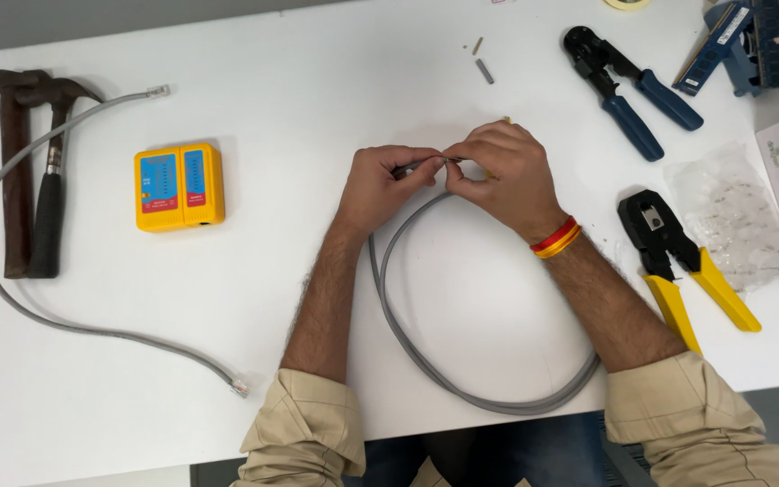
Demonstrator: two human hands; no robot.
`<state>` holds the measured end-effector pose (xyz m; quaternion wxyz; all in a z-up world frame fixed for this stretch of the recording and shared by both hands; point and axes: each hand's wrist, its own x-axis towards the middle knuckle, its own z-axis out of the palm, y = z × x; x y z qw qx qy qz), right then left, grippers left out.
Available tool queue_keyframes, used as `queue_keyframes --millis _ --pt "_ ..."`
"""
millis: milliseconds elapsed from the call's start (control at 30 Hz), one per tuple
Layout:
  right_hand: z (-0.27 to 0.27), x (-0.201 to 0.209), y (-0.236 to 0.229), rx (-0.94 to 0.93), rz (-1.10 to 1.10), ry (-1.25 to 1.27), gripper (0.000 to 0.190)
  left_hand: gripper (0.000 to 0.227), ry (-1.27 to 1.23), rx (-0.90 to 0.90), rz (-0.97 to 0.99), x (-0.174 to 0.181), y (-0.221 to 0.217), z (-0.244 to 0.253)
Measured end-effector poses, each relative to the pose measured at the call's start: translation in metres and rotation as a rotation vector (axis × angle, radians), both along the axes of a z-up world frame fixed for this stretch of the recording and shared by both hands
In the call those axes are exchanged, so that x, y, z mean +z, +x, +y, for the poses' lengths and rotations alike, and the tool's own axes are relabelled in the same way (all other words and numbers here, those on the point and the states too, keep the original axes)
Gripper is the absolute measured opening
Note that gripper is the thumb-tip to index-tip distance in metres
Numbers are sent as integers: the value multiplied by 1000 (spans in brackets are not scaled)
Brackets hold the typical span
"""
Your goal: Preparing an ethernet cable for crimping by stripping the outer jacket and arranging the internal wires.
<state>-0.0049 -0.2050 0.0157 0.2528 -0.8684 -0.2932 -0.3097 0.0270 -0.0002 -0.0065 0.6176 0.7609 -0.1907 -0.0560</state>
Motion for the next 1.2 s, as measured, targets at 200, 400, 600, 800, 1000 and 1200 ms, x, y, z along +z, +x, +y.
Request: queue_keyframes --millis 200,400,600,800,1000,1200 --pt "2 -2 0 -69 -24 16 12 18 15 9 -11 3 -2 -1" --pt "3 3 -3 -19 77 52 13 18 -3 -1 -49 -4 1 0" --pt "9 -10 -3 -70 111 148 14 16 39 27 -166 3 -6 0" --pt "13 -13 -4 -86 54 126 15 16 38 41 -256 2 -7 -1" --pt "13 -16 -4 -72 69 172 13 15 11 39 -241 -3 -5 -1" --pt "5 -5 -3 33 333 373 20 15 8 75 -257 2 -7 1"
